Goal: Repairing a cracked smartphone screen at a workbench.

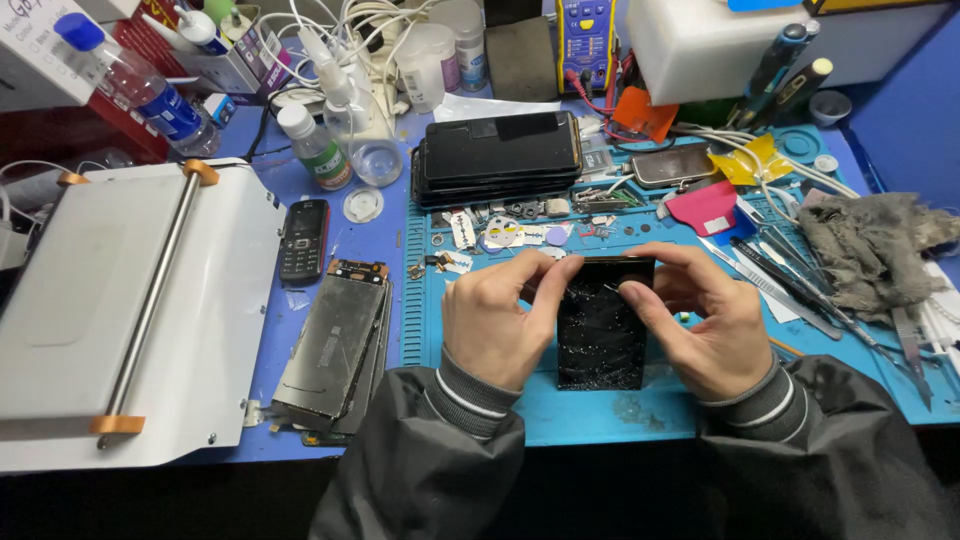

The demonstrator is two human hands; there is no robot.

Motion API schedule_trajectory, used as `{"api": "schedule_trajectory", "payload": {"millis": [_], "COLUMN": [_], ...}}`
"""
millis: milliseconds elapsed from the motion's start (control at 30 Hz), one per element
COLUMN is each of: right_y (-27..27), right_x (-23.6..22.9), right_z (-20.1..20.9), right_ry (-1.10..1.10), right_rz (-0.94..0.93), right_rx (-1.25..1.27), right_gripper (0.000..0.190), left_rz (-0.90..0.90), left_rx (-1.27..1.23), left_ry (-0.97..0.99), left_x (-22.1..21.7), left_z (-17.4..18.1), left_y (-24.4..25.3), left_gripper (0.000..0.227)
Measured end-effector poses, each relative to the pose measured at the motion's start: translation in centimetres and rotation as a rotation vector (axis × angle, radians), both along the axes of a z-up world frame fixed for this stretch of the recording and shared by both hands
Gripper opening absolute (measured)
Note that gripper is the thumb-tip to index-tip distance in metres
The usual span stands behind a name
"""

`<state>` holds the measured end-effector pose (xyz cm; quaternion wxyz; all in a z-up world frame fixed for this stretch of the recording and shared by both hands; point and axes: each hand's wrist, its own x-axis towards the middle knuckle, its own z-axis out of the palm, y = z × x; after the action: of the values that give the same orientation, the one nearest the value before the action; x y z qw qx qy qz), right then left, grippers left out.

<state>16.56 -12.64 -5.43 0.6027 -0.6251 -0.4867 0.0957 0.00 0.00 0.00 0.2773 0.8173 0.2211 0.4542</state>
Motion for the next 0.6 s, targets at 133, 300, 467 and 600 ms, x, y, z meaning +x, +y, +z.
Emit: {"api": "schedule_trajectory", "payload": {"millis": [133,300,467,600], "right_y": [0.0,-0.1,-0.2,-0.4], "right_x": [0.0,0.1,0.0,0.4], "right_z": [0.0,-0.3,-0.2,-0.3], "right_ry": [-0.011,-0.027,-0.018,-0.018], "right_rz": [0.0,0.016,0.027,0.021], "right_rx": [-0.01,-0.007,-0.018,-0.022], "right_gripper": [0.031,0.03,0.03,0.03], "left_rz": [0.001,-0.067,-0.064,-0.039], "left_rx": [0.021,-0.109,-0.13,-0.049], "left_ry": [0.129,0.134,-0.049,-0.034], "left_x": [-1.0,-1.9,-1.0,-0.4], "left_z": [-0.3,-0.2,0.9,0.1], "left_y": [-0.2,-0.6,-0.2,-0.1], "left_gripper": [0.023,0.035,0.03,0.025]}}
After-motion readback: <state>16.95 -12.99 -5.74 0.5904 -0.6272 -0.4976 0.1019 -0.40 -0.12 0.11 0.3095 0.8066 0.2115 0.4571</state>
